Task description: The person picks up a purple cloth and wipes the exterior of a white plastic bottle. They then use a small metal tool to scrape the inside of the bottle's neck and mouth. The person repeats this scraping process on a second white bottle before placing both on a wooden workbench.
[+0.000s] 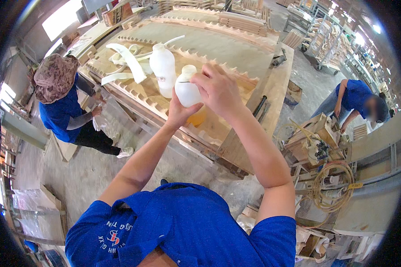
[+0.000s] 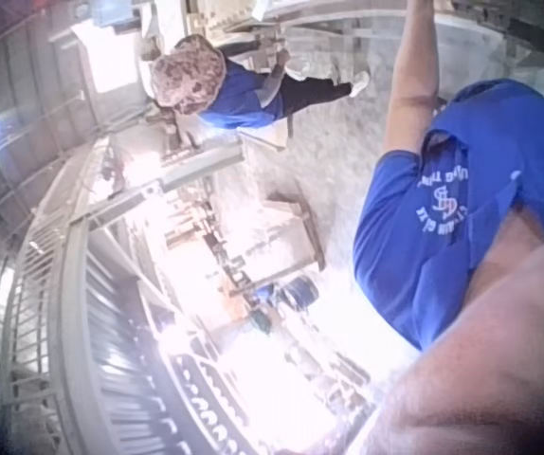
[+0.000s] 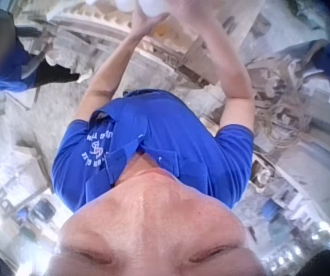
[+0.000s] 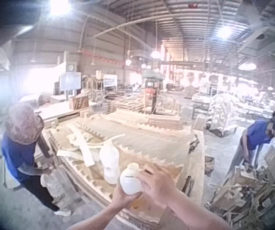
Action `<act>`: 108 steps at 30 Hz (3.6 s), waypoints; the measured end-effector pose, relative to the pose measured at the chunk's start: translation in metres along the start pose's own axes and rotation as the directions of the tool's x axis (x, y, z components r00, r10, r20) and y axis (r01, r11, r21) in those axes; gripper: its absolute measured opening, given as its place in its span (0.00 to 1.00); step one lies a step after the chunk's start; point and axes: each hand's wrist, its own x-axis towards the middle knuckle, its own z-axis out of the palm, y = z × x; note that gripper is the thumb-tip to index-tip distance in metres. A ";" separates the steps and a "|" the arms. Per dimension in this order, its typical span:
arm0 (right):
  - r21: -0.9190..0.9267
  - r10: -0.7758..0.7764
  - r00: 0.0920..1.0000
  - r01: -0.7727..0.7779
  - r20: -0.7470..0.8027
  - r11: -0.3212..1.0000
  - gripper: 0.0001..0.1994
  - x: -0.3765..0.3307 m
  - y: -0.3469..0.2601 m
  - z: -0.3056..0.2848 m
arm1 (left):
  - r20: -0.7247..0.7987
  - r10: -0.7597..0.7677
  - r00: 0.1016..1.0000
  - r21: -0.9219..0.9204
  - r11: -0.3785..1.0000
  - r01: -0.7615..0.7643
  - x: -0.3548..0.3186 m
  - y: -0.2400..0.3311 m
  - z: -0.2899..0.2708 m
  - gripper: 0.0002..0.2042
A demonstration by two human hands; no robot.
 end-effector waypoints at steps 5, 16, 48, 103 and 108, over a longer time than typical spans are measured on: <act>0.105 -0.060 0.995 0.051 0.083 0.993 0.05 -0.022 0.007 0.010 | 0.044 0.002 0.999 -0.067 0.998 0.001 0.003 -0.007 -0.001 0.42; 0.433 0.022 0.999 -0.038 0.043 0.901 0.08 -0.045 0.029 0.015 | 0.100 0.000 0.995 -0.134 0.991 0.014 0.000 -0.007 -0.009 0.42; 0.403 0.744 0.667 -0.691 0.034 0.600 0.22 -0.130 0.039 0.070 | -0.239 -0.004 0.971 0.262 0.963 0.068 0.054 -0.034 -0.107 0.38; 0.622 -0.487 -0.713 -0.691 -0.504 0.368 0.45 -0.456 -1.029 0.003 | 0.153 0.252 -0.956 0.322 0.901 0.289 -0.939 0.358 -0.001 0.33; 0.790 -0.693 -0.657 -0.577 -0.298 0.207 0.41 -0.485 -1.109 0.020 | -0.020 0.202 -0.979 0.407 0.896 0.176 -1.089 0.410 0.000 0.33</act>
